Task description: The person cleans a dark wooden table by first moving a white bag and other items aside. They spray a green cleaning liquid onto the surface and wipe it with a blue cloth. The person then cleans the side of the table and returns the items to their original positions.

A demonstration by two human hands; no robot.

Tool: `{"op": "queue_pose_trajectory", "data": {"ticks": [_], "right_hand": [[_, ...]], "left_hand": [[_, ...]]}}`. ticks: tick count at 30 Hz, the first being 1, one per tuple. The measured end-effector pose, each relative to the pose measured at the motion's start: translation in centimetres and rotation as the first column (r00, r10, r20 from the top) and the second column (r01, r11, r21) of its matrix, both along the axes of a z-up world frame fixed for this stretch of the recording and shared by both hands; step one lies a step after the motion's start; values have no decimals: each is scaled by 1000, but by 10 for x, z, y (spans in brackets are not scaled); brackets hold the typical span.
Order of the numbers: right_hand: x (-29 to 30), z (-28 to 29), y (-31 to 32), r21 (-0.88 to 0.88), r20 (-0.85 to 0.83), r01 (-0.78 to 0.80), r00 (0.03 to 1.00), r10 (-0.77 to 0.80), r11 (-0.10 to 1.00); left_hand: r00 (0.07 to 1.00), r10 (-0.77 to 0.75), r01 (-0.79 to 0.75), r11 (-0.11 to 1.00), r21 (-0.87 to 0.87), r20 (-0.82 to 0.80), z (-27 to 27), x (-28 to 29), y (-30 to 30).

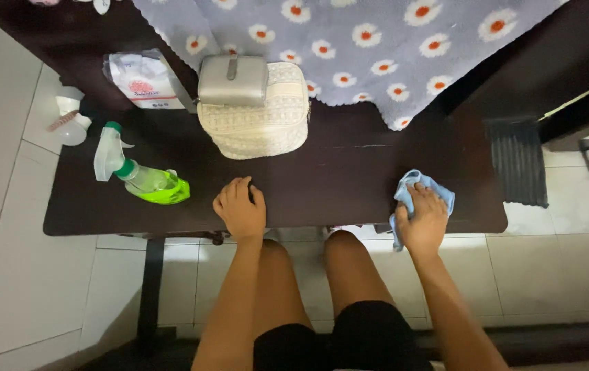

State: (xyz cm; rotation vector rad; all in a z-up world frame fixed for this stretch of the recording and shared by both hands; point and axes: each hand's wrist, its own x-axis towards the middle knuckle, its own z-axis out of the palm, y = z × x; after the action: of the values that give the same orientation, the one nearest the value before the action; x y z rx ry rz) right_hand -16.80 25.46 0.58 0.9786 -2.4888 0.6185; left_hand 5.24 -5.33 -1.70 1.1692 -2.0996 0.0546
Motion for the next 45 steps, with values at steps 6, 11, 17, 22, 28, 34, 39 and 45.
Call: {"op": "queue_pose_trajectory", "data": {"ticks": [6, 11, 17, 22, 28, 34, 39, 45], "right_hand": [[24, -5, -37, 56, 28, 68, 997, -69, 996], [59, 4, -93, 83, 165, -115, 981, 100, 990], [100, 18, -154, 40, 142, -288, 949, 280, 957], [96, 8, -164, -4, 154, -325, 934, 322, 946], [28, 1, -93, -31, 89, -287, 953, 288, 958], [-74, 12, 37, 61, -12, 8, 1000, -7, 998], [-102, -5, 54, 100, -44, 237, 971, -233, 966], [-129, -4, 22, 120, -56, 182, 983, -177, 976]], "left_hand": [[1000, -3, 3, 1000, 3, -7, 4, 0, 1], [1000, -11, 11, 998, 62, -6, 7, 1, 2], [999, -17, 18, 1000, 16, -31, 10, 2, 3], [1000, -11, 11, 1000, -6, -15, 10, 1, 4], [1000, -22, 22, 999, 32, 12, 3, 4, 1], [1000, -10, 9, 999, 43, 11, 5, 0, -1], [1000, -1, 1, 999, 38, -9, 4, 2, 2], [1000, -6, 6, 999, -33, 10, 1, 2, 3]]}}
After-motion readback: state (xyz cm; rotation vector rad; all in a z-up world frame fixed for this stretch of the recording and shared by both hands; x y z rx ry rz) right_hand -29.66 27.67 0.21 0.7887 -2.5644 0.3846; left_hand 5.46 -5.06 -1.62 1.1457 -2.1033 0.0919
